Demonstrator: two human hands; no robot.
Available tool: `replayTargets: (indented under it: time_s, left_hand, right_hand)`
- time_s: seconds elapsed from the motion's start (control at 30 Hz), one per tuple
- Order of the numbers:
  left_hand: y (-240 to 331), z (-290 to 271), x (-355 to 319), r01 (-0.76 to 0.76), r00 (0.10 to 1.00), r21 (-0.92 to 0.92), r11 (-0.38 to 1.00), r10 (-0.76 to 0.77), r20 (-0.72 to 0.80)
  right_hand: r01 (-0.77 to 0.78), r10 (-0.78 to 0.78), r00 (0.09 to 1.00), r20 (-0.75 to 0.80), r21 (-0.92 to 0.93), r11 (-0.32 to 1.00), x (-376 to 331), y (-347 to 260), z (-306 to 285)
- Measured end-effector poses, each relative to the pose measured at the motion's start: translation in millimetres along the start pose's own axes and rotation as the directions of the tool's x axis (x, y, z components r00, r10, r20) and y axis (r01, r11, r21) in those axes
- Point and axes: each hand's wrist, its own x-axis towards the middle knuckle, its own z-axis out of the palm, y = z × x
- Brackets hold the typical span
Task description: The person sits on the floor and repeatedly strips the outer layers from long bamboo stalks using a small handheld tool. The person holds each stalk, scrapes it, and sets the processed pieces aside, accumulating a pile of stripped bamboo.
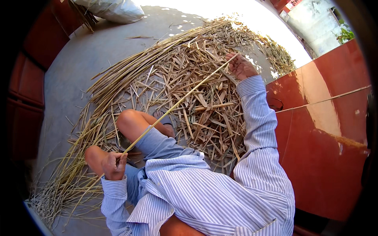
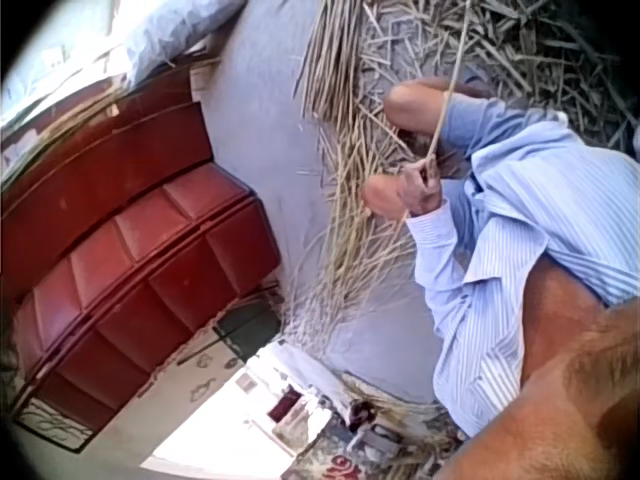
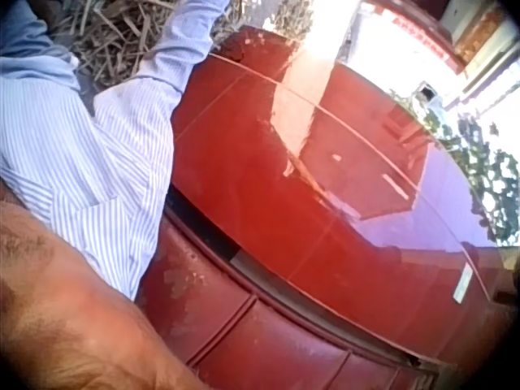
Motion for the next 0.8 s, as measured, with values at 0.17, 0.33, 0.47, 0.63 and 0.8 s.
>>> replayTargets:
  time_s: [0.17, 0.33, 0.47, 0.63, 0.8]
  left_hand:
    - [12, 0, 1, -0.017, 1.0, 0.017, 1.0, 0.017, -0.014]
    - [10, -3, -6, -0.129, 0.991, 0.142, 0.981, 0.132, -0.014]
    - [12, -5, -10, -0.11, 0.994, 0.073, 0.991, 0.112, -0.014]
    - [15, -8, -11, 0.04, 0.999, -0.021, 0.999, -0.039, 0.008]
    - [-2, -7, -15, -0.091, 0.995, 0.166, 0.982, 0.095, -0.013]
  right_hand:
    - [0.067, -0.063, 0.989, -0.134, 0.025, 0.997, 6, 15, -1]
    - [-0.04, 0.007, 0.957, -0.29, -0.107, 0.993, 17, 22, -2]
    - [-0.078, -0.006, 0.857, -0.515, -0.141, 0.987, 21, 16, -29]
    - [0.107, -0.113, 0.572, -0.812, -0.063, 0.992, 7, -41, -134]
    - [-0.033, -0.007, 0.939, -0.344, -0.11, 0.993, 6, 2, 1]
